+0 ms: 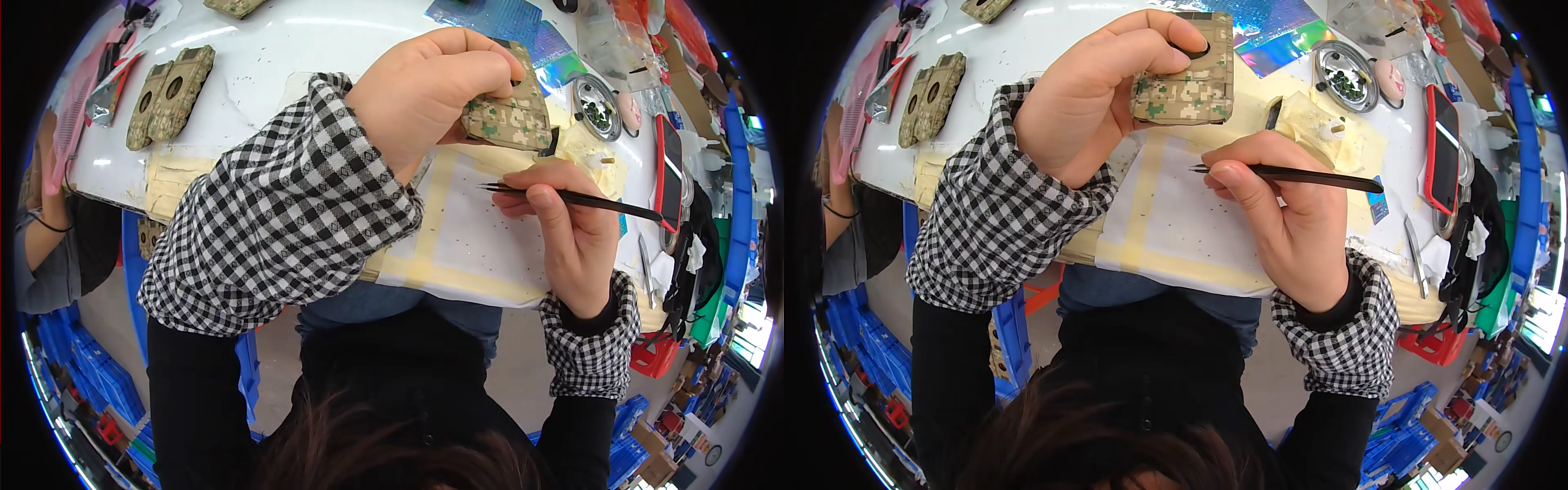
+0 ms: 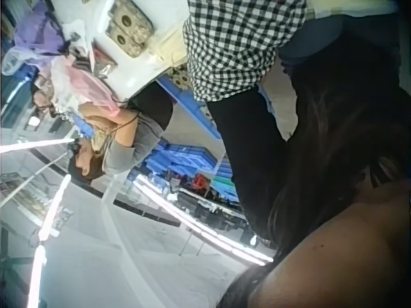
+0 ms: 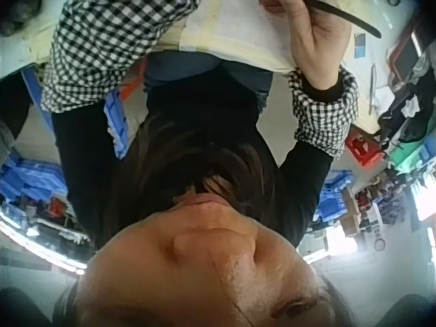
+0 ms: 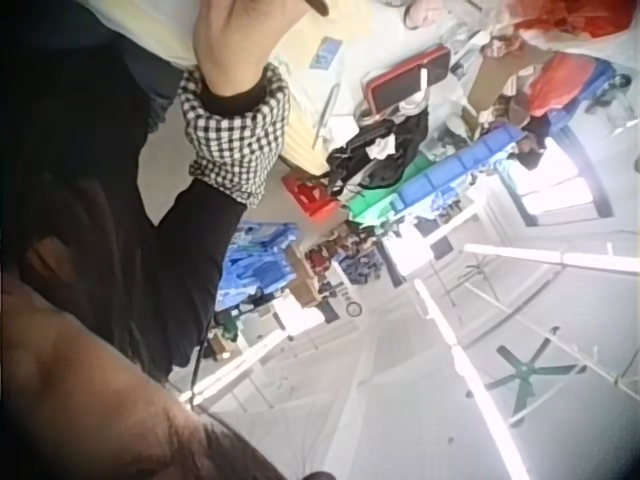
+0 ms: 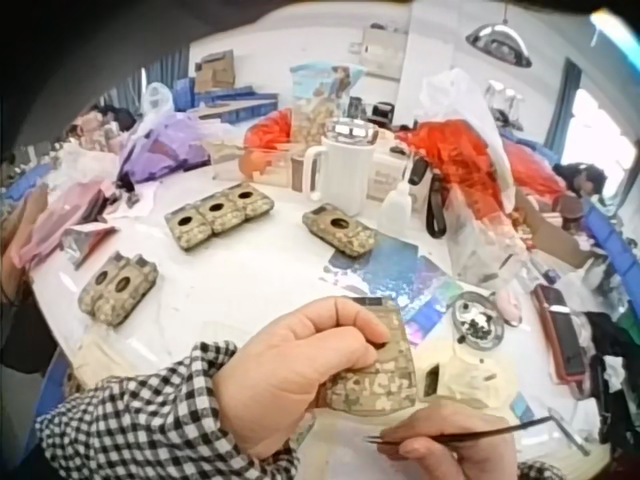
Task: Using tweezers to precisely place small components onto toy tank bodies during an assembly process.
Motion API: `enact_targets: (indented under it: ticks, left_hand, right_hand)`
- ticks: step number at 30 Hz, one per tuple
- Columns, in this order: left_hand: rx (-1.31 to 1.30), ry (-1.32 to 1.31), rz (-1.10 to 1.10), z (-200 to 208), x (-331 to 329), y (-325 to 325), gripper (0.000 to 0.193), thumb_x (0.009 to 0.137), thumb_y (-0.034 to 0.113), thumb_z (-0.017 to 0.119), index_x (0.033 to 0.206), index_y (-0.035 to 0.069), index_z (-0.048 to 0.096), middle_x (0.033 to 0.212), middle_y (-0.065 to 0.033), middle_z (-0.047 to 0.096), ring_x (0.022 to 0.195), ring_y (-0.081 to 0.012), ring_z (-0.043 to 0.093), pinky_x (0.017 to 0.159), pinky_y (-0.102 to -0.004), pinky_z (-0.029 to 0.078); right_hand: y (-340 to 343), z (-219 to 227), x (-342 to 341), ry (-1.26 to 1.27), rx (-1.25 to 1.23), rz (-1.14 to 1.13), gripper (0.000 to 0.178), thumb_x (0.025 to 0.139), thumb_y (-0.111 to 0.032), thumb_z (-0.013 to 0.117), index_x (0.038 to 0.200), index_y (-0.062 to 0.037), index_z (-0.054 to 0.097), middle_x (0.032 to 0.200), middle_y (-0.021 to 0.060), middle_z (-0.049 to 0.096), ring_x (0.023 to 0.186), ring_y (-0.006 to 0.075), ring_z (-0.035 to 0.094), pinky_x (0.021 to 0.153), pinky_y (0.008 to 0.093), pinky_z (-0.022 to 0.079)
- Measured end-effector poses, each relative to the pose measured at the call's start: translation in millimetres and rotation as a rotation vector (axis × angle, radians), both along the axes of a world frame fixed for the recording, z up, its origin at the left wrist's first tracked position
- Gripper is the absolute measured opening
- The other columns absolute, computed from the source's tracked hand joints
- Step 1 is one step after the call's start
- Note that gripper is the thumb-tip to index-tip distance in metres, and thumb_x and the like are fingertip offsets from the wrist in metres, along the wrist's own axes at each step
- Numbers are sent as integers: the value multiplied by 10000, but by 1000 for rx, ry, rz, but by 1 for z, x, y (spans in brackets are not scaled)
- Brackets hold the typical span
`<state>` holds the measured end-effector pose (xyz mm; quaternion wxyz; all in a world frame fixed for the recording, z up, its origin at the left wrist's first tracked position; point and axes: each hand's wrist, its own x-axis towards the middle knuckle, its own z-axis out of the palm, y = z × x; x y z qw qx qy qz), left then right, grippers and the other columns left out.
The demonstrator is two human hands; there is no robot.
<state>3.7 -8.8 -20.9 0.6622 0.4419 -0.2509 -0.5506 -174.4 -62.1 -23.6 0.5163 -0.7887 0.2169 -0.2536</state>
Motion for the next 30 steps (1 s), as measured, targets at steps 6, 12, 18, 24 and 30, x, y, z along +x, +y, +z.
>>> enact_targets:
  ticks: [6,12,18,24,30]
  left_hand:
    - [-19,-61,-28,8,1,6,213,792,150,571,957,16,585,878,-46,577,807,-117,569,761,-278,488]
    - [-16,-64,-29,8,1,7,215,781,135,566,956,13,587,884,-49,577,809,-121,564,761,-277,485]
    - [2,-107,-54,6,1,7,159,844,141,512,975,72,572,928,-13,602,855,-103,592,780,-266,476]
    - [0,-92,-54,6,2,7,156,844,139,516,972,72,574,929,-17,603,851,-106,594,782,-265,477]
    - [1,-95,-57,6,1,6,158,845,141,518,976,72,572,933,-17,602,855,-108,596,786,-266,476]
  right_hand:
    - [-1,2,0,18,14,-11,172,908,-100,537,861,53,601,755,70,612,696,123,627,630,216,509]
    - [-1,1,1,32,34,-17,178,913,-104,532,861,51,603,742,64,617,687,116,626,628,214,508]
    - [-4,4,0,88,6,29,212,942,-122,473,891,54,580,793,86,625,711,132,637,647,230,516]
    - [-3,2,1,77,25,6,210,932,-126,497,875,52,592,759,75,624,691,121,630,633,222,512]
    - [-5,4,-1,90,10,31,220,944,-127,470,890,56,580,779,88,626,703,135,639,637,230,519]
